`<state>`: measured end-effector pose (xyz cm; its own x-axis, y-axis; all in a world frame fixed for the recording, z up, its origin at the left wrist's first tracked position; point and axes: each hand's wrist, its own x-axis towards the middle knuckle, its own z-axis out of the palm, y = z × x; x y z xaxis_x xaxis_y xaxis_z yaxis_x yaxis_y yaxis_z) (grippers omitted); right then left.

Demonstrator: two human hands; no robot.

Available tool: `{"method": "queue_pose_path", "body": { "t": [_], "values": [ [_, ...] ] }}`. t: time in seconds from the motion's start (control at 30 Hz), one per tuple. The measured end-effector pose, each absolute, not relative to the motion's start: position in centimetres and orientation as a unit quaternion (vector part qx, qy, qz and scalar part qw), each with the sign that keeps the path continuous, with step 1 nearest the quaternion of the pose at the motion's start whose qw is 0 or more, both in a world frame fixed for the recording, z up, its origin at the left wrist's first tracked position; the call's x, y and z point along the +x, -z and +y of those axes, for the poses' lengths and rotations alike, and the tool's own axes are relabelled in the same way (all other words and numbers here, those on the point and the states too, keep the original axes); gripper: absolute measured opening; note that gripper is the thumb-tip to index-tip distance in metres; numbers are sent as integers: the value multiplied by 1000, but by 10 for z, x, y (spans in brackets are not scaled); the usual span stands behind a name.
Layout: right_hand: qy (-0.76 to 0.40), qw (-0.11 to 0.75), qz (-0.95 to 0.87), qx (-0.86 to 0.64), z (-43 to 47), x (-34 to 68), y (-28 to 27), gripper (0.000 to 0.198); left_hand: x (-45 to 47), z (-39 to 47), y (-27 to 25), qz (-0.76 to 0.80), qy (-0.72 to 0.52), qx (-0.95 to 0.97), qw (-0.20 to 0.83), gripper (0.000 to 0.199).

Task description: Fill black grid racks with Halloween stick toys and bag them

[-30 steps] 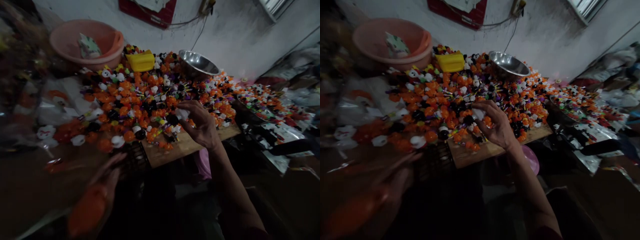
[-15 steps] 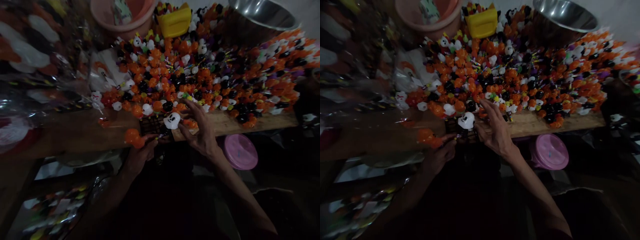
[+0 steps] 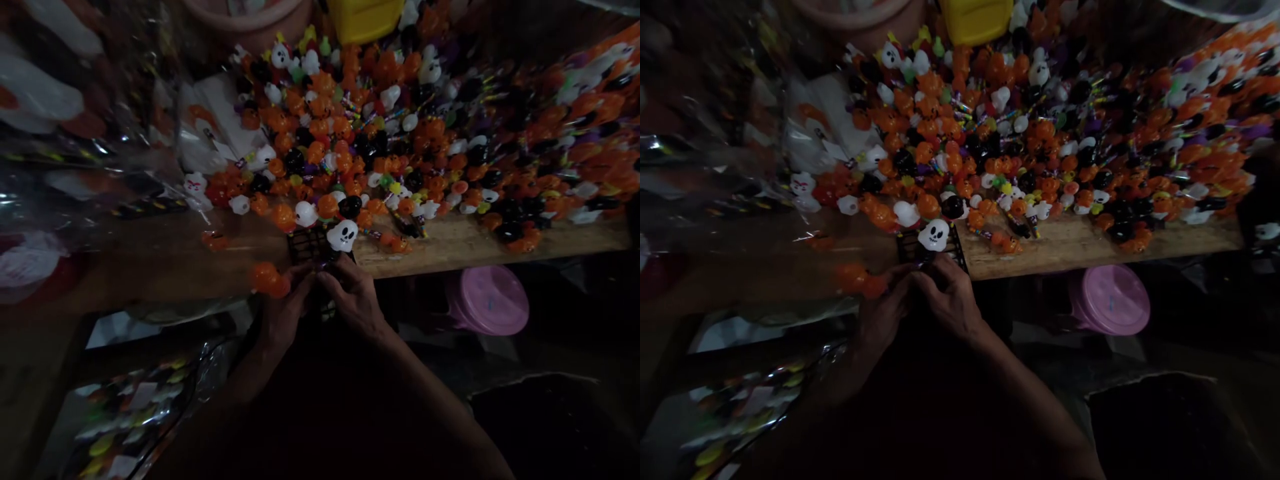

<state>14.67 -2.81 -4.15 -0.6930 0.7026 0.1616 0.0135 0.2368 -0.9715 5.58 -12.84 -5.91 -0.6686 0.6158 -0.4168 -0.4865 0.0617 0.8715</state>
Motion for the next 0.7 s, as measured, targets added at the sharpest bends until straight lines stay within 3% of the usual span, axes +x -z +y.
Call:
{"method": "queue_pose_path", "body": {
  "t": [0.2,0.33,0.43,0.53,0.7],
  "values": [
    [-632,276,-677,-257,-21,151,48,17,49,-139,60,633,-628,127,434,51],
    [-558,301,-714,-296,-18,139,58,26,30,-155,78,726,-579,305,211,32],
    [-474,312,-757,-324,-13,120,68,32,16,-163,93,713,-478,512,47,31],
    [-434,309,-786,-313,-8,100,76,35,9,-166,103,668,-401,627,-17,38],
    [-409,310,-807,-294,-5,86,83,34,8,-167,115,673,-389,629,-19,36]
  ]
}}
